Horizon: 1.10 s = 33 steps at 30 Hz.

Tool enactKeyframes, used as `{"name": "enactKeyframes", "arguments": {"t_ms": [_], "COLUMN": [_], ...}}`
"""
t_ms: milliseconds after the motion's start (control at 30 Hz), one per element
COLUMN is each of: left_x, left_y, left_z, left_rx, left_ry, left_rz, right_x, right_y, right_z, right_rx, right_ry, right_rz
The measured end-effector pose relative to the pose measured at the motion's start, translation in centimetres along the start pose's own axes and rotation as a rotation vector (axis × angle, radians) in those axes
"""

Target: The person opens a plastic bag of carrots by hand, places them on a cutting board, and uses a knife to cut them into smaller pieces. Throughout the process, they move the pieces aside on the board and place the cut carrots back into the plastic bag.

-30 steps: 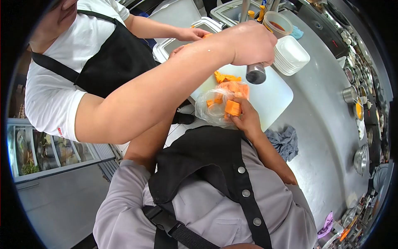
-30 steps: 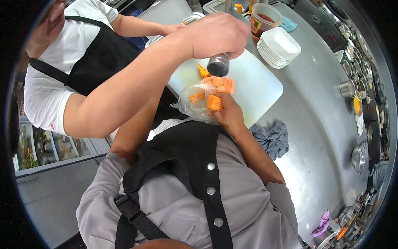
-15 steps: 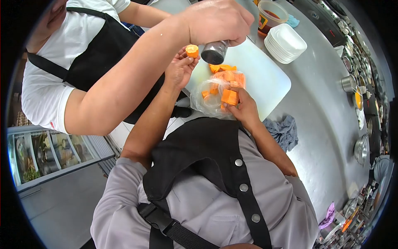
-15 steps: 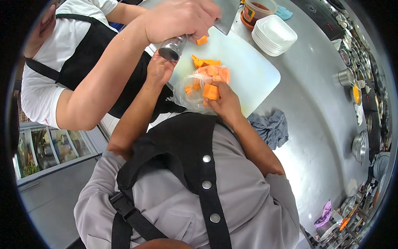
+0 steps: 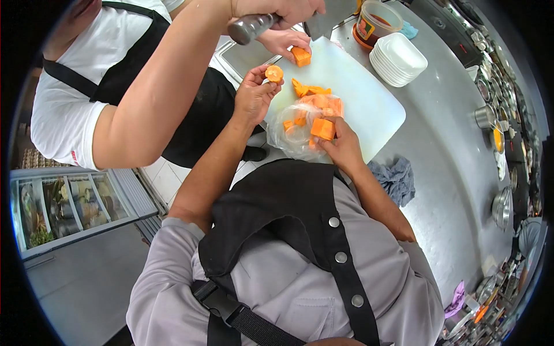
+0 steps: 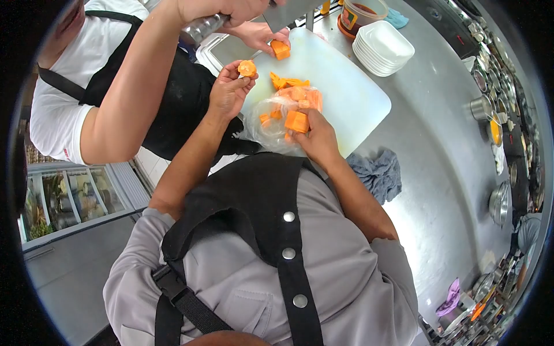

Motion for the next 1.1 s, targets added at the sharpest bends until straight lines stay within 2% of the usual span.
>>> {"name": "enactKeyframes", "arguments": {"t_ms": [67, 167, 233, 300, 367, 400, 433, 500, 567, 633, 700, 767, 800, 900, 1033, 1100], "left_x": [0.0, -0.3, -0.3, -0.6, -1.3, -1.6, -1.8, -1.6, -0.2, 2.2, 3.7, 4.8, 5.3, 7.4, 9.6, 10.4], "left_y": [0.3, 0.8, 1.3, 1.7, 2.3, 2.9, 3.8, 5.0, 6.9, 9.2, 10.4, 10.6, 10.8, 11.5, 12.5, 13.1], "left_z": [-0.2, -0.7, -1.3, -1.6, -1.5, -0.9, -0.1, 1.5, 3.2, 4.5, 5.0, 5.5, 6.0, 8.0, 10.0, 10.4], "left_rx": [0.006, -0.001, -0.024, -0.047, -0.015, -0.034, -0.007, 0.069, -0.019, 0.179, 0.149, 0.093, 0.094, 0.049, 0.048, 0.021], "left_ry": [-0.03, -0.05, -0.064, -0.066, -0.267, -0.257, -0.48, -0.917, -1.009, -1.175, -1.088, -1.05, -1.05, -1.021, -0.988, -0.996], "left_rz": [0.001, 0.022, 0.031, 0.037, 0.074, 0.079, 0.129, 0.252, 0.341, 0.31, 0.325, 0.469, 0.475, 0.574, 0.591, 0.579], "right_x": [0.2, 1.0, 1.3, 0.2, -0.6, -1.3, -0.9, -0.2, 0.4, 0.8, 0.1, -1.4, -2.0, -4.3, -7.2, -8.3], "right_y": [0.0, -0.1, 0.0, 0.2, 0.7, 1.2, 1.0, 0.3, 1.1, 1.5, 3.0, 4.4, 5.2, 7.9, 9.4, 9.7], "right_z": [-0.2, -1.2, -1.7, -1.8, -1.1, 0.5, -0.2, -2.0, -0.3, -0.9, -1.6, -2.7, -2.9, -4.0, -6.6, -7.9], "right_rx": [-0.01, 0.077, 0.03, 0.068, 0.06, 0.172, 0.196, 0.17, 0.193, 0.111, 0.137, 0.277, 0.278, 0.402, 0.442, 0.418], "right_ry": [0.005, -0.149, -0.607, -0.536, -0.433, -0.379, -0.375, -0.152, -0.078, 0.078, 0.104, -0.021, -0.023, -0.528, -0.758, -0.748], "right_rz": [-0.027, 0.019, -0.064, -0.075, -0.166, -0.128, -0.142, -0.073, -0.085, -0.152, -0.205, -0.228, -0.234, -0.182, -0.206, -0.193]}}
Point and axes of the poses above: each hand's wrist, its own y-axis away from the middle knuckle, its own x-axis out of the palm, z = x × y, the point moved 1 cm from there along -y, towards the middle knuckle, and after that the axes turned 10 degrees about x, right-handed, at the moved point
